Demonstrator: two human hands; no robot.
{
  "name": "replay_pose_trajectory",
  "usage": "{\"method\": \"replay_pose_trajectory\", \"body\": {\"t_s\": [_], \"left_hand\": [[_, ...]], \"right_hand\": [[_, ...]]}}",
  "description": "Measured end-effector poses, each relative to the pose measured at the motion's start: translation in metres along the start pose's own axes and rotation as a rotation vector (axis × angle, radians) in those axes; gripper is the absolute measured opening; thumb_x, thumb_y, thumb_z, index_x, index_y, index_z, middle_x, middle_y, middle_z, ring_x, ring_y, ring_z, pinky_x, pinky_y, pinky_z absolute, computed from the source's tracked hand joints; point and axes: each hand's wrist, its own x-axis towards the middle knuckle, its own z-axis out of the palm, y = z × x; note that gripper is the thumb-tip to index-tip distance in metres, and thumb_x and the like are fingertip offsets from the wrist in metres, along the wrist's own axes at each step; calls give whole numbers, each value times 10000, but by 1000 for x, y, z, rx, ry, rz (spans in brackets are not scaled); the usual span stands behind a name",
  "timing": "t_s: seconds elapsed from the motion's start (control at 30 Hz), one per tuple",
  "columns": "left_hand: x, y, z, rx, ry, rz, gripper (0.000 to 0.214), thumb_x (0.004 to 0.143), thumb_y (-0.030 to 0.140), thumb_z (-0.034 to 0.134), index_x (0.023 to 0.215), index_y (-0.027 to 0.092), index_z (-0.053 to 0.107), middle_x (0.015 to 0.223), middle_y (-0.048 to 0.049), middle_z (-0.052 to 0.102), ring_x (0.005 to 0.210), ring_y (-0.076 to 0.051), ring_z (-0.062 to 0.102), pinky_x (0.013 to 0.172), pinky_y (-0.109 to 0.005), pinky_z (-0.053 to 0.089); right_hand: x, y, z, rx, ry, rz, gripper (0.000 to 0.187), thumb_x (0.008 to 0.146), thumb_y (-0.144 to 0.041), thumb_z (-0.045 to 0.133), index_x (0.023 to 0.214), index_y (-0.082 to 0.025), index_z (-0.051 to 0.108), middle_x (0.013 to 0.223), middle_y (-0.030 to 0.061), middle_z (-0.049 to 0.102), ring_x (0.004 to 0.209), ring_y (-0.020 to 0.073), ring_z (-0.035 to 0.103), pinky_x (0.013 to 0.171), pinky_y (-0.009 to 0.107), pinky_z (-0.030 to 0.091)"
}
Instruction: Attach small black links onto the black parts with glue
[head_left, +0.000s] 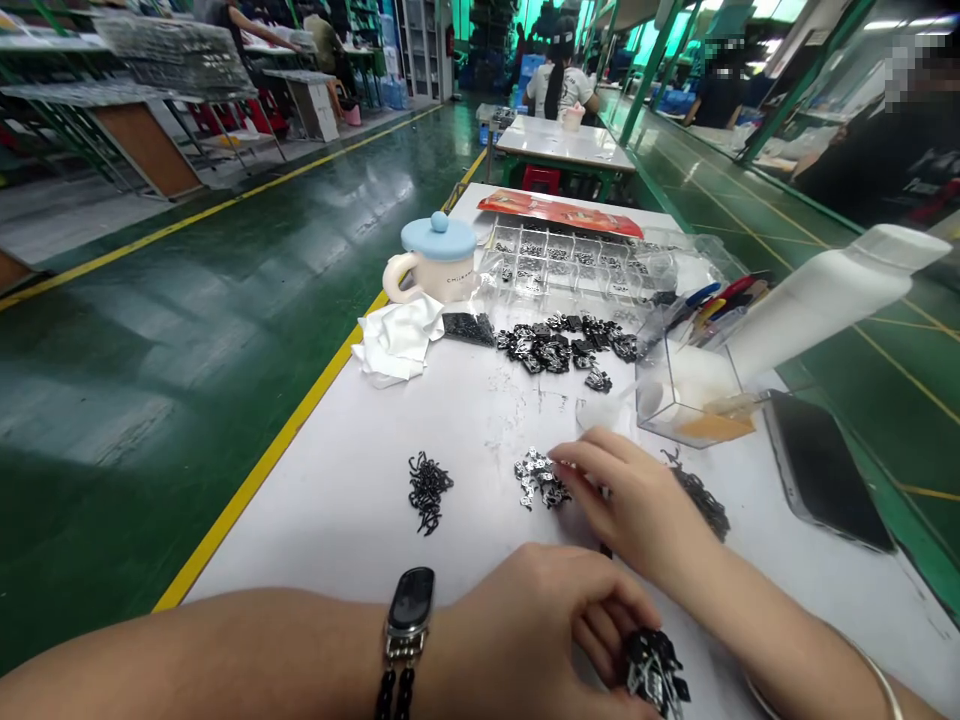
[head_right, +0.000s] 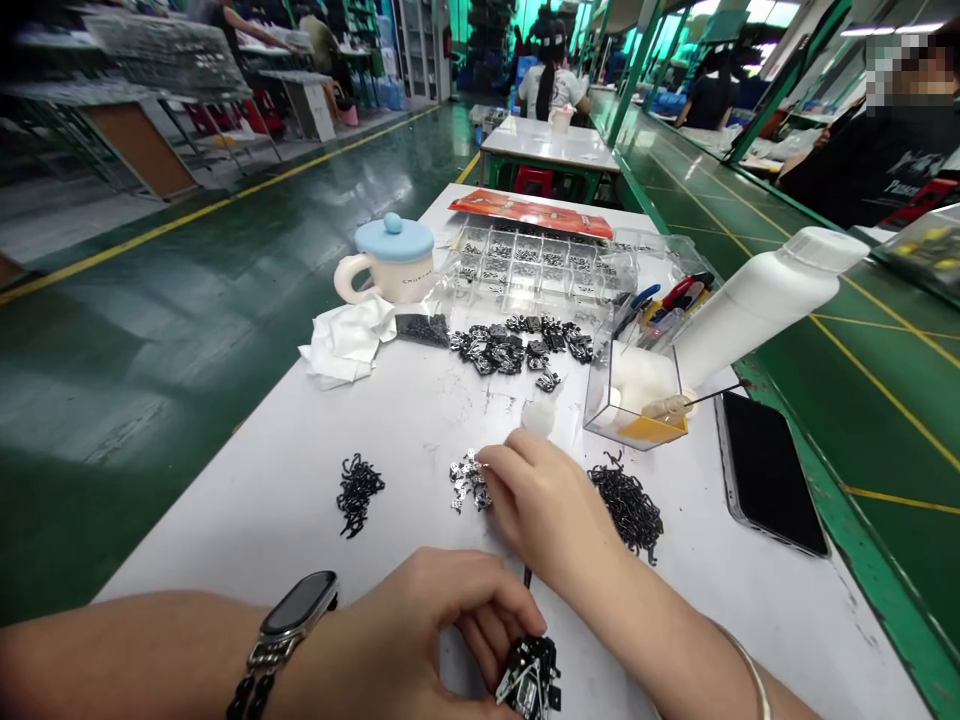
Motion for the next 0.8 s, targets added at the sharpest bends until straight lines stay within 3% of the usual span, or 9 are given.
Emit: {"method": "replay_pose_trajectory", "body": {"t_s": [0.07, 0.27, 0.5, 0.63, 0.7, 0.8], "left_hand": [[-1, -1, 0, 35, -6, 50, 349, 582, 118, 772, 910, 102, 654, 690, 9, 596, 612, -114, 585, 567, -181, 509], [-2, -3, 1, 93, 48, 119, 344, 587, 125, 747, 915, 96, 646, 648, 21, 572, 576, -110, 581, 542, -180, 503], [0, -8, 0, 88, 85, 172, 349, 587, 137, 751, 918, 94, 649, 668, 6, 591, 579, -112, 589, 552, -184, 510], [0, -5, -2, 83, 123, 189, 346, 606, 154, 749, 930, 97, 643, 710, -13, 624, 599, -114, 597, 577, -192, 518], [-3, -1, -4, 94, 218, 242, 330, 621, 150, 740, 933, 105, 640, 782, -35, 660, 663, -126, 620, 644, -205, 528], [-7, 5, -6, 116, 482, 374, 330, 636, 129, 729, 950, 145, 627, 931, -48, 680, 869, -157, 635, 824, -234, 506]], "right_hand": [[7, -7, 8, -27, -113, 58, 171, 876, -160, 471, 877, -171, 641, 767, 51, 540, 663, 161, 528, 565, 276, 411], [25, -9, 20, -73, -182, 116, 204, 853, -122, 492, 806, -160, 687, 790, 68, 531, 699, 181, 535, 592, 294, 407], [38, -8, 27, -52, -198, 111, 164, 832, -125, 505, 733, -117, 635, 793, 79, 521, 680, 182, 516, 625, 325, 410], [41, -11, 21, 10, -138, 91, 183, 850, -108, 448, 717, -123, 573, 789, 77, 500, 684, 178, 488, 628, 326, 397], [34, -13, 5, 58, -83, 93, 154, 875, -136, 439, 761, -138, 543, 805, 59, 491, 698, 159, 483, 629, 298, 399], [14, -12, -26, 197, -15, 120, 168, 924, -209, 415, 791, -179, 513, 772, 11, 477, 690, 118, 473, 614, 242, 393]]}}
